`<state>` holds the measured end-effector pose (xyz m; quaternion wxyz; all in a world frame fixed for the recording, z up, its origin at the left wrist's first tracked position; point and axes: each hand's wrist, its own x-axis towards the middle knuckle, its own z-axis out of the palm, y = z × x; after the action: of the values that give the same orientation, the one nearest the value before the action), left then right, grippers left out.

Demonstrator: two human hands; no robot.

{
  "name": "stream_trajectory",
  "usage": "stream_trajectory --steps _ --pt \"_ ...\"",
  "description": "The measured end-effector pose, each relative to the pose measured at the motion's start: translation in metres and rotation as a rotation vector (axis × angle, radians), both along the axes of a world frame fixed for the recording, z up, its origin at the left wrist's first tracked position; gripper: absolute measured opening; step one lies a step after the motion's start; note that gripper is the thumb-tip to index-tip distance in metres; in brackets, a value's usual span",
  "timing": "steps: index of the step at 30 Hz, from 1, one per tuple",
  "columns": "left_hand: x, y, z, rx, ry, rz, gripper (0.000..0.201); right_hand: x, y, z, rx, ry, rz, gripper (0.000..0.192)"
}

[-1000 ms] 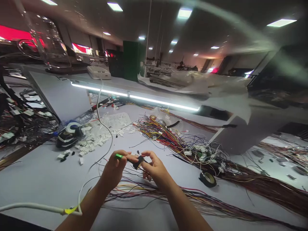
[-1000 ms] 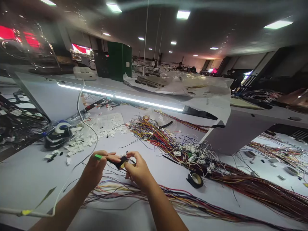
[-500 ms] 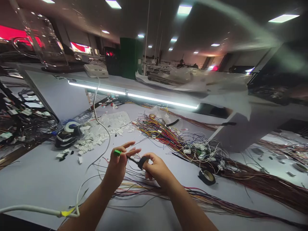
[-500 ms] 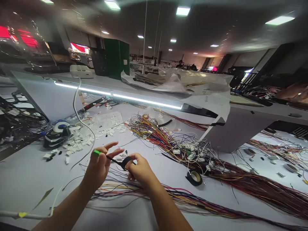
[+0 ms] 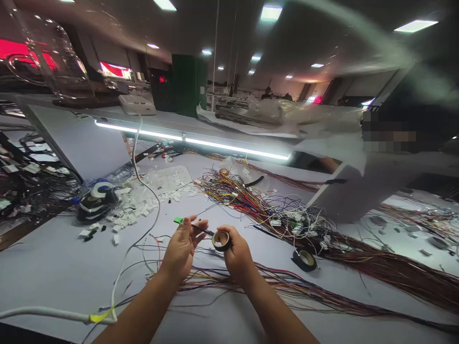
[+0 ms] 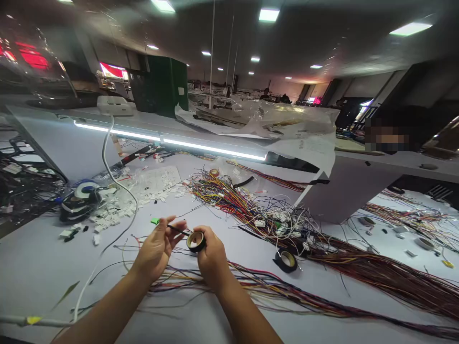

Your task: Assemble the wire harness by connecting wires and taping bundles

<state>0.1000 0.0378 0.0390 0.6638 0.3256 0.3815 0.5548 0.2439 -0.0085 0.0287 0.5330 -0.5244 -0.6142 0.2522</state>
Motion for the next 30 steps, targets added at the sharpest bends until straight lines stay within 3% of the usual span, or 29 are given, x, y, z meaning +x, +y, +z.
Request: stream_trajectory --steps 3,6,10,12,15,19,22,24,26,28,30 --pt "0.011 -0.010 -0.010 -0.069 -0.026 -0.209 0.028 0.001 0.002 -0.004 -0.024 0.056 0.022 0.020" --pt "0.014 -0.014 -0.013 -0.033 -0.013 -0.198 0.028 0.007 0.003 -0.010 -0.119 0.183 0.035 0.020" --pt "0.006 -0.004 -0.002 0.257 0.259 -0.276 0.031 0.020 0.006 -0.017 -0.445 0.459 0.126 0.027" --pt "0.002 0.003 0.007 0.437 0.426 -0.333 0.030 0.024 0.005 -0.016 -0.497 0.489 0.162 0.032" --pt "0.001 0.010 0.015 0.548 0.600 -0.315 0.029 0.026 -0.001 -0.012 -0.303 0.399 0.152 0.033" --pt "0.004 0.010 0.015 0.509 0.686 -0.216 0.028 0.018 -0.009 -0.005 0.132 -0.060 0.162 0.041" --pt "0.006 0.004 0.008 0.451 0.636 -0.153 0.029 0.015 -0.010 -0.005 0.259 -0.178 0.082 0.030" --pt "0.008 0.000 0.003 0.397 0.526 -0.111 0.032 0.018 -0.009 -0.008 0.127 0.006 0.043 0.019" --pt "0.010 -0.002 0.000 0.381 0.419 -0.116 0.032 0.026 -0.007 -0.011 -0.162 0.236 0.057 0.018" --pt "0.013 0.000 0.000 0.453 0.368 -0.201 0.031 0.034 -0.006 -0.012 -0.409 0.387 0.103 0.023" --pt "0.016 0.004 0.005 0.601 0.435 -0.318 0.032 0.039 -0.007 -0.012 -0.438 0.435 0.145 0.035"
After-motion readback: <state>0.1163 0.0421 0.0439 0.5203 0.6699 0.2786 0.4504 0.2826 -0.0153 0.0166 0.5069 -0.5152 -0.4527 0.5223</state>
